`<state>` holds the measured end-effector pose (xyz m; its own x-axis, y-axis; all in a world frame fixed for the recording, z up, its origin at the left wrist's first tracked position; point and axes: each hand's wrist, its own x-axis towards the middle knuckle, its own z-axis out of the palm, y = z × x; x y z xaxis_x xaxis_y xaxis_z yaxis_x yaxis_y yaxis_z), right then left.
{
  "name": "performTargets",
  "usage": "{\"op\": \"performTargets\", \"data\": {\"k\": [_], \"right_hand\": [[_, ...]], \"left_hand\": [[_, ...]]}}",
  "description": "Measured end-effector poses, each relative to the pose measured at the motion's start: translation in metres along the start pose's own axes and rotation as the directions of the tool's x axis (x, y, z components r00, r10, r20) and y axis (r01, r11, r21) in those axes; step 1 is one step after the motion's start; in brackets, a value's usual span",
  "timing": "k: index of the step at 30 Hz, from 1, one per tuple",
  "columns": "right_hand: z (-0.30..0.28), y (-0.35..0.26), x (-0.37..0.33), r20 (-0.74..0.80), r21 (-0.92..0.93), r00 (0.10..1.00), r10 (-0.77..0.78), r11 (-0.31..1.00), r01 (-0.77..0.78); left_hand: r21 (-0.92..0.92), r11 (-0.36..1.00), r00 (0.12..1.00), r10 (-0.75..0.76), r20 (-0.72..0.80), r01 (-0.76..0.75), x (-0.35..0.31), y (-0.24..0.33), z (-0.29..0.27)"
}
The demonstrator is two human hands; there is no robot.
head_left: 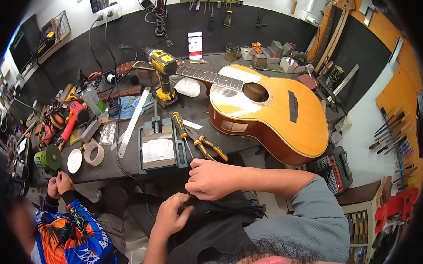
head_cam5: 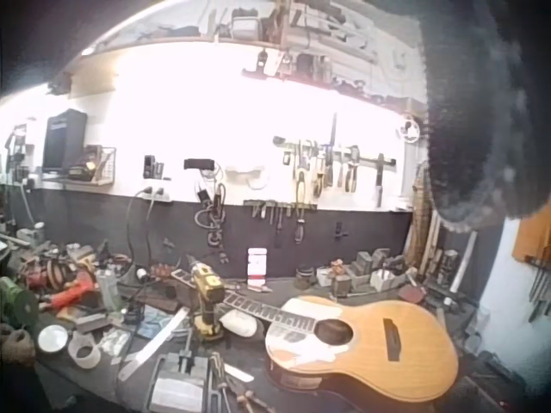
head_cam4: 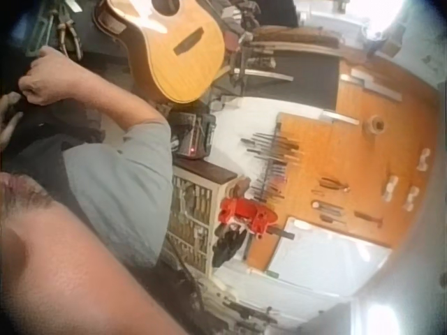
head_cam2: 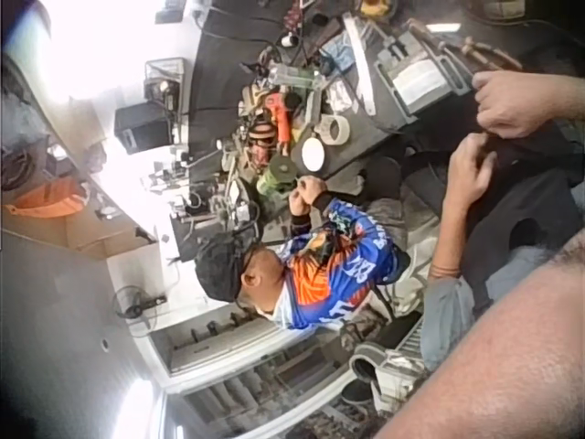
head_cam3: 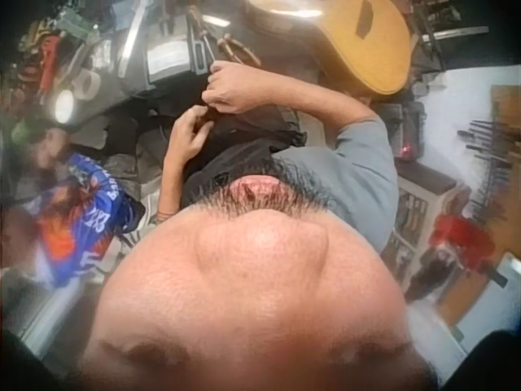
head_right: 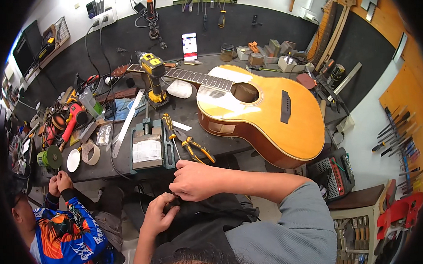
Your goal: The person assembles a rotary tool by attaching a small circular grinding disc to the shaft. They use a screwdriver to tighten the disc onto the tool and then test the tool by running it briefly.
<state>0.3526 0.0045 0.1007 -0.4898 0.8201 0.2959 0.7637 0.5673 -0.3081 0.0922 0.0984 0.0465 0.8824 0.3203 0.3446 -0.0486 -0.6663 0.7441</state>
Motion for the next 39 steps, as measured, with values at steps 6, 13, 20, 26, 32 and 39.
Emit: {"op": "performTargets", "data": {"k": [6, 13, 20, 26, 32, 39], "right_hand": [[-0.002, -0.002, 0.001, -0.102, 0.051, 0.994, -0.036, 0.998, 0.042], [-0.001, -0.002, -0.001, -0.083, 0.041, 0.996, -0.015, 0.999, 0.019], [0.001, 0.002, -0.006, -0.008, 0.052, 0.999, 0.032, 0.998, -0.031], [0.001, 0.001, -0.004, -0.022, 0.086, 1.0, 0.019, 0.996, -0.017], [0.002, 0.0, -0.004, -0.001, 0.071, 0.999, 0.039, 0.997, -0.039], [0.007, 0.003, -0.007, 0.071, 0.113, 0.996, 0.062, 0.991, -0.07]], "left_hand": [[0.0, 1.0, 1.0, 0.01, -0.003, -0.01, 0.002, 0.001, 0.002], [0.012, 0.999, 0.999, 0.032, -0.01, -0.032, 0.002, 0.0, 0.002], [0.002, 1.0, 0.999, 0.029, -0.016, -0.029, 0.003, 0.002, 0.004], [-0.014, 1.0, 1.0, 0.004, 0.02, -0.003, 0.005, 0.005, 0.003], [0.002, 1.0, 1.0, 0.012, 0.02, -0.012, 0.002, -0.002, 0.005], [0.006, 1.0, 1.0, 0.022, 0.014, -0.022, 0.004, 0.001, 0.006]]}}
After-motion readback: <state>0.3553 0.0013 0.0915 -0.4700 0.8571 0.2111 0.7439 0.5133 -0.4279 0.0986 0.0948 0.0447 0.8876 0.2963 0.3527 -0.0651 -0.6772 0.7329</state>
